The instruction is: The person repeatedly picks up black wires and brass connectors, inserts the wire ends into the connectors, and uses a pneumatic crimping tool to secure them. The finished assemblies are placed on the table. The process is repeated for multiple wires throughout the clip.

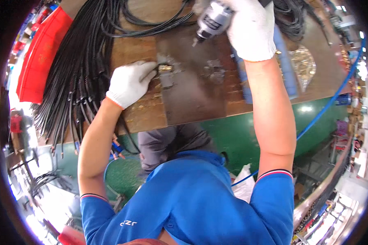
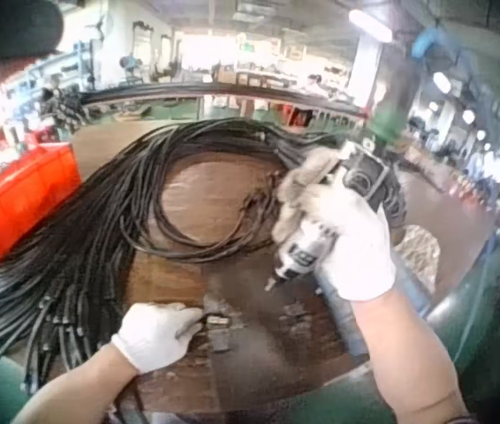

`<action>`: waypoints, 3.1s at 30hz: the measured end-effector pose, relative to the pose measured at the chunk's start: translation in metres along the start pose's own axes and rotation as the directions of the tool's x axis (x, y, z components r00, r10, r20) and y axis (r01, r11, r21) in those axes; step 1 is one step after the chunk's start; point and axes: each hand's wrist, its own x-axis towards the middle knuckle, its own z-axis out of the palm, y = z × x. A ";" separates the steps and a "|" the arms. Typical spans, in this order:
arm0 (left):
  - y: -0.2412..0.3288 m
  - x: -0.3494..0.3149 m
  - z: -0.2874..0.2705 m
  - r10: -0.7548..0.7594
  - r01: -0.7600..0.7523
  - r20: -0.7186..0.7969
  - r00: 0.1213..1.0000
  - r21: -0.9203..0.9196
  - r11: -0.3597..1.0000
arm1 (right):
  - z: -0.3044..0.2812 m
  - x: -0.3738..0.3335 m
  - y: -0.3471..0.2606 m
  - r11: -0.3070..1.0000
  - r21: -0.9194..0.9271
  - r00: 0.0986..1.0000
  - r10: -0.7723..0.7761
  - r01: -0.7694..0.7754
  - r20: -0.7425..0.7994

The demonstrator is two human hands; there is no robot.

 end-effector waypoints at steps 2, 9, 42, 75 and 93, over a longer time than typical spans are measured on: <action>0.002 0.001 -0.007 -0.009 0.009 0.016 1.000 -0.014 1.000 | -0.053 0.008 -0.032 0.958 -0.241 0.979 0.117 -0.155 -0.167; 0.013 0.004 -0.049 -0.049 0.054 0.036 0.998 -0.151 0.987 | -0.135 -0.021 -0.059 0.643 -0.521 0.767 0.167 -0.561 -0.620; 0.025 0.002 -0.049 0.144 -0.145 -0.082 0.986 -0.006 0.989 | 0.016 -0.096 0.061 0.631 -0.362 0.717 0.672 -0.686 -0.185; -0.002 -0.004 -0.066 0.254 -0.258 -0.096 0.962 -0.030 0.966 | 0.014 -0.117 0.030 0.797 -0.416 0.899 0.388 -0.437 -0.202; 0.039 -0.041 -0.071 -0.299 0.317 0.118 0.947 -0.494 0.810 | 0.041 -0.120 0.023 0.846 -0.499 0.954 0.278 -0.188 0.113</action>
